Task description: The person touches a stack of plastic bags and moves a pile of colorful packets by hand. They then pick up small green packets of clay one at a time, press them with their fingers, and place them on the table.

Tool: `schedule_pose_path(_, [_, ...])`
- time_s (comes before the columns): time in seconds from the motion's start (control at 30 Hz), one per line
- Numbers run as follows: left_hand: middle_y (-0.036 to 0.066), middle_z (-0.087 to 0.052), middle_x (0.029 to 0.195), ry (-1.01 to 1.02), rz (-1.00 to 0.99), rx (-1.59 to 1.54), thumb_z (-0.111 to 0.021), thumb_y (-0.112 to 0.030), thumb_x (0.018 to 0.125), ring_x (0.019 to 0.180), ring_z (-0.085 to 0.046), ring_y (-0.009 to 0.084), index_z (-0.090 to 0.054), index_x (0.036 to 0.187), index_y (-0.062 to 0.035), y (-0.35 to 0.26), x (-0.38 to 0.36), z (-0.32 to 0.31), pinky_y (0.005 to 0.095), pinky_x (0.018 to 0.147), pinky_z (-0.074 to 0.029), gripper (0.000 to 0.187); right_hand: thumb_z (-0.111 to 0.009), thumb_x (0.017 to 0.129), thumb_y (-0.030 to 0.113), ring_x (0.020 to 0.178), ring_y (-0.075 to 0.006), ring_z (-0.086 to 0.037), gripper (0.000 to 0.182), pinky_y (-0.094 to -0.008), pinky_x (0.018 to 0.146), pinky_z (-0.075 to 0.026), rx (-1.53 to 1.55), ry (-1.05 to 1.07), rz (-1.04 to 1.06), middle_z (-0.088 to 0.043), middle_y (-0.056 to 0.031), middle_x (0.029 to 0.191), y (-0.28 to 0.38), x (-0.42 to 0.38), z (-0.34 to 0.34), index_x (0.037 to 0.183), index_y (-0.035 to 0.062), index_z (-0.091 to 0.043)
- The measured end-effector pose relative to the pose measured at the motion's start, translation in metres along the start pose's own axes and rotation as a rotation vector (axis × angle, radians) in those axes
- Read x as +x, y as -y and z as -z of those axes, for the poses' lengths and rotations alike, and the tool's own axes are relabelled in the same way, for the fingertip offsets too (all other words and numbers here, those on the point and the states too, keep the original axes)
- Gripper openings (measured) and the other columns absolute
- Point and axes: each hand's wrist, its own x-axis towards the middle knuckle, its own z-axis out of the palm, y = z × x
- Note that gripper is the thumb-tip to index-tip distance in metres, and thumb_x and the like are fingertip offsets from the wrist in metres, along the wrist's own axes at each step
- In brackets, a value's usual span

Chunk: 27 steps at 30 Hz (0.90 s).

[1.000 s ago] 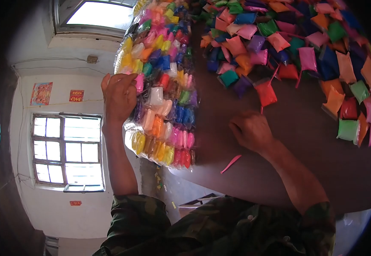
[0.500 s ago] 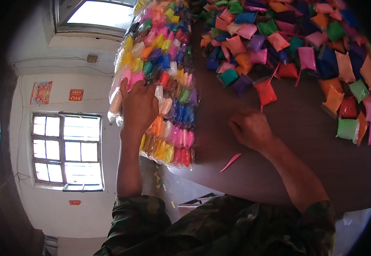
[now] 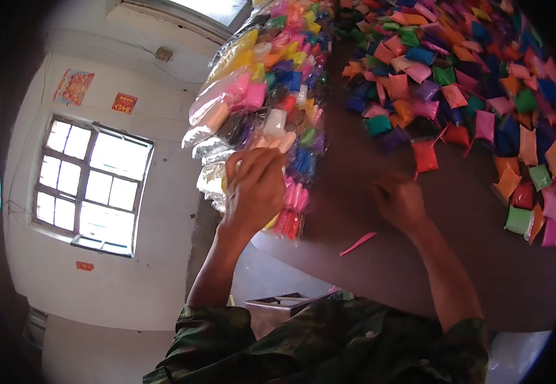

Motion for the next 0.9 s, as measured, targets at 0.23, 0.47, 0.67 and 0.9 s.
schedule_pose_path(0.23, [0.015,-0.072,0.126,-0.324,0.215,-0.051,-0.061,0.002,0.091,0.122,-0.064,0.0342,-0.064,0.134,-0.0025,0.055,-0.013,0.051,0.0494,0.105,-0.045,0.044,-0.075,0.09,0.009,0.096,-0.0371,-0.073,0.01,-0.0454,0.083,-0.059,-0.059,0.044,-0.026,-0.076,-0.015,0.101,0.012,-0.01,0.006,0.098,0.0036,-0.078])
schedule_pose_path(0.47, [0.015,-0.072,0.13,-0.397,0.261,-0.116,-0.051,0.006,0.094,0.121,-0.066,0.0352,-0.059,0.142,-0.0034,0.087,-0.01,0.029,0.0477,0.105,-0.049,0.049,-0.073,0.094,0.008,0.099,-0.0368,-0.073,0.015,-0.0433,0.085,-0.058,-0.155,0.041,-0.23,-0.076,-0.0167,0.106,0.055,-0.089,0.074,0.107,0.0017,-0.076])
schedule_pose_path(0.67, [0.017,-0.074,0.119,-0.396,0.268,-0.237,-0.057,0.008,0.089,0.115,-0.066,0.038,-0.062,0.135,-0.0022,0.066,-0.026,0.033,0.0486,0.098,-0.053,0.047,-0.07,0.096,0.003,0.097,-0.0363,-0.072,0.012,-0.0415,0.086,-0.057,-0.225,-0.128,-0.338,-0.074,-0.0167,0.106,0.07,-0.174,0.14,0.106,-0.0013,-0.074])
schedule_pose_path(0.9, [0.018,-0.075,0.118,-0.383,0.33,-0.25,-0.057,0.003,0.092,0.11,-0.066,0.0373,-0.062,0.137,-0.0015,0.055,-0.032,0.013,0.0489,0.099,-0.053,0.045,-0.069,0.094,0.0,0.096,-0.0367,-0.07,0.013,-0.0441,0.087,-0.055,-0.394,-0.191,-0.223,-0.073,-0.0152,0.105,0.078,-0.197,0.138,0.106,-0.0003,-0.072])
